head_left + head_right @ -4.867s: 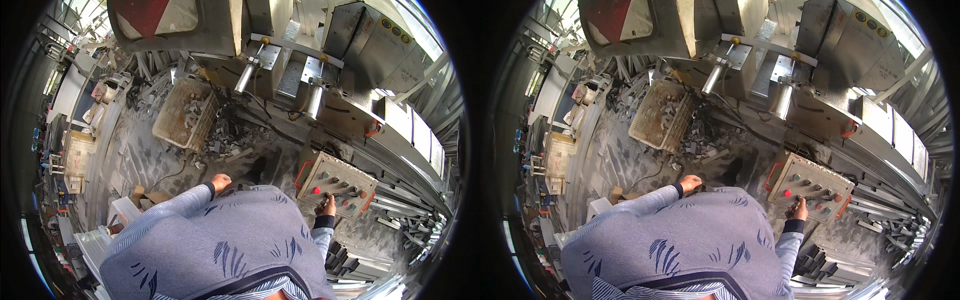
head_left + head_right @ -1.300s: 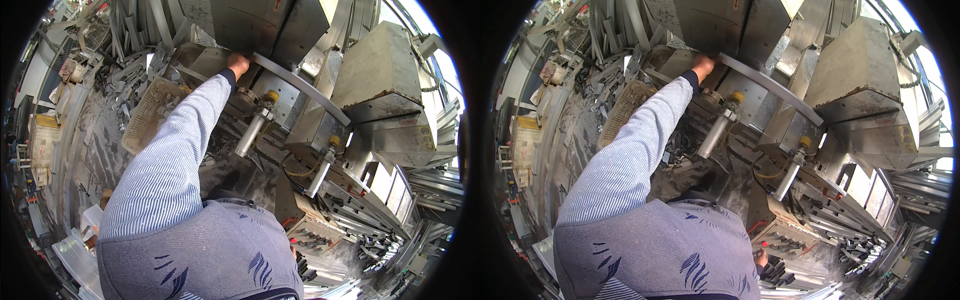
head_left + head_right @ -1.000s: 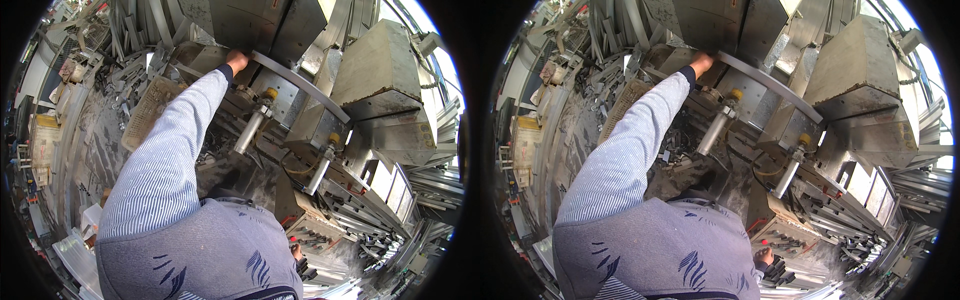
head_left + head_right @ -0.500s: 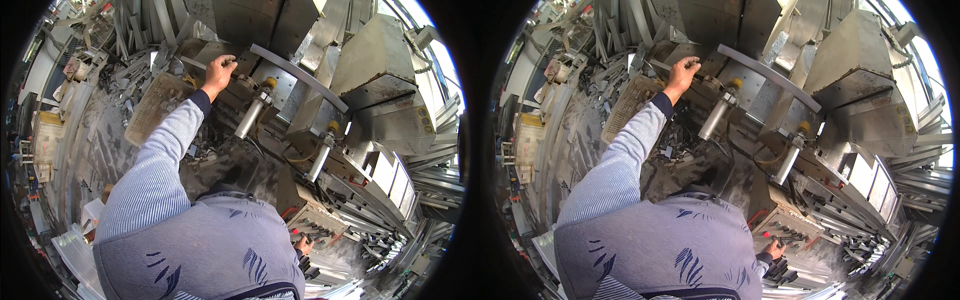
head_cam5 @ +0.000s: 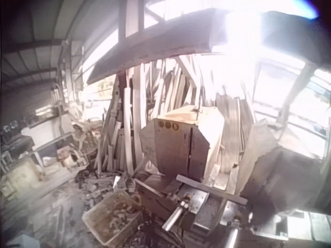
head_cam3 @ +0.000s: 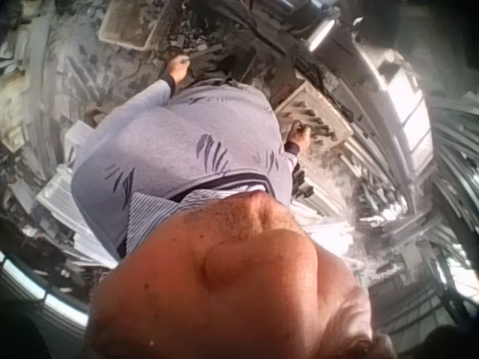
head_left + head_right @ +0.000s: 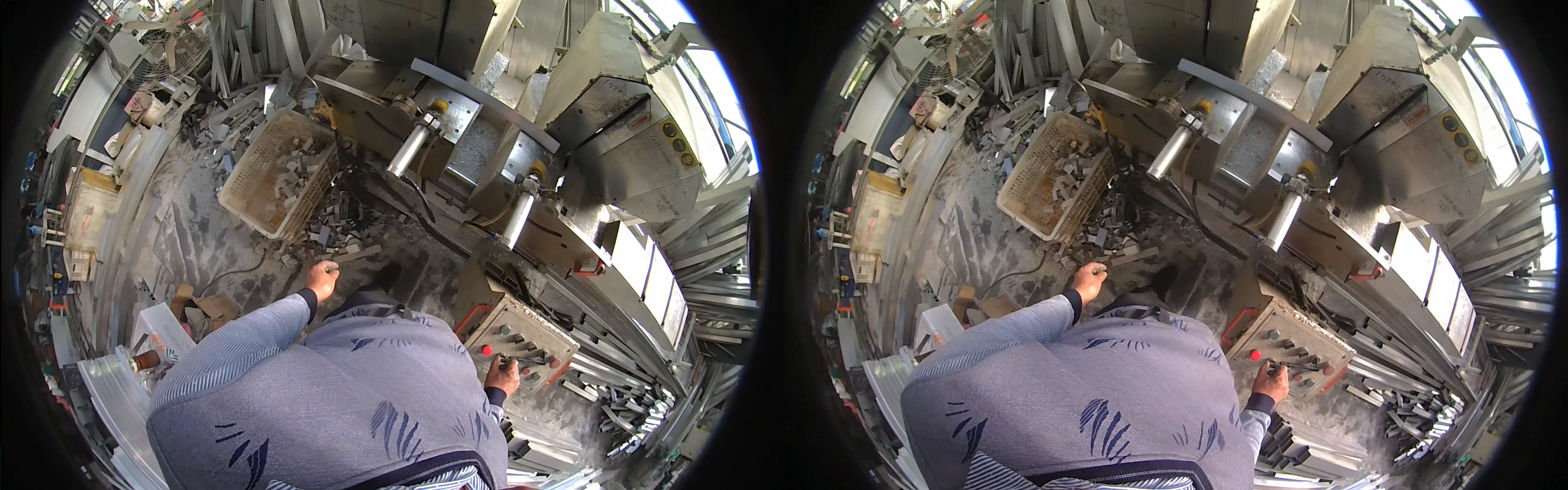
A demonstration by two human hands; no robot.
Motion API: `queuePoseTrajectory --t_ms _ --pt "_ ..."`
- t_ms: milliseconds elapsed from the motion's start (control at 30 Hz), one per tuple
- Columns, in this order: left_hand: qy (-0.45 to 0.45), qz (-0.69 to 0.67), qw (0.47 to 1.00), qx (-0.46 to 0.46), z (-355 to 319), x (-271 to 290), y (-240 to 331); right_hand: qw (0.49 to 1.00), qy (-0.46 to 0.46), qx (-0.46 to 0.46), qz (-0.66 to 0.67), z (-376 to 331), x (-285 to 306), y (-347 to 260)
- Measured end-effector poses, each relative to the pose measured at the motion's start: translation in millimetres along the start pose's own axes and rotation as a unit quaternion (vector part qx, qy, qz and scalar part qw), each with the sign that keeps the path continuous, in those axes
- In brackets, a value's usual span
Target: The person operates a metal cutting machine in a workshop. They repeatedly place metal pieces into the machine, press buttons on the control panel, and remove the cut pieces, placing them into a basket.
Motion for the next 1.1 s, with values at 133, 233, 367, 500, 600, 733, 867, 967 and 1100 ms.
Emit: queuePoseTrajectory --t_ms 133,233,367,500,600,733,867,967,1100 --pt "-0.064 0.087 0.994 0.028 -51 -5 -71 1.000 -0.005 0.023 -0.018 -2 -8 8" --pt "-0.059 0.111 0.992 0.032 -72 2 -94 1.000 0.005 0.014 -0.009 -2 -11 9" --pt "-0.026 0.113 0.992 0.049 -80 15 -96 1.000 0.013 -0.018 0.013 -2 -11 9" --pt "-0.030 0.126 0.991 0.026 -78 25 -89 0.996 0.008 -0.061 0.058 -3 -8 7" --pt "-0.057 0.133 0.989 0.037 -76 23 -83 0.990 0.022 -0.077 0.113 -5 -6 11" --pt "-0.073 0.120 0.989 0.039 -72 16 -77 0.984 0.059 -0.070 0.151 -17 -5 32" --pt "-0.125 0.078 0.988 0.042 -66 6 -65 0.980 0.126 -0.132 0.079 -30 -6 66" --pt "-0.177 0.046 0.980 0.081 -64 1 -53 0.982 0.117 -0.139 0.057 -32 -8 81" --pt "-0.212 0.050 0.972 0.090 -63 0 -42 0.980 0.059 -0.189 0.019 -27 -13 88"
Point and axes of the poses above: each hand's wrist, its own z-axis towards the middle knuckle, its own x-axis out of the back of the hand, y = z × x, the point moved 2 cm from there along z, towards the middle knuckle, and after that the axes turned 6 degrees about y, right-handed, at the moved point
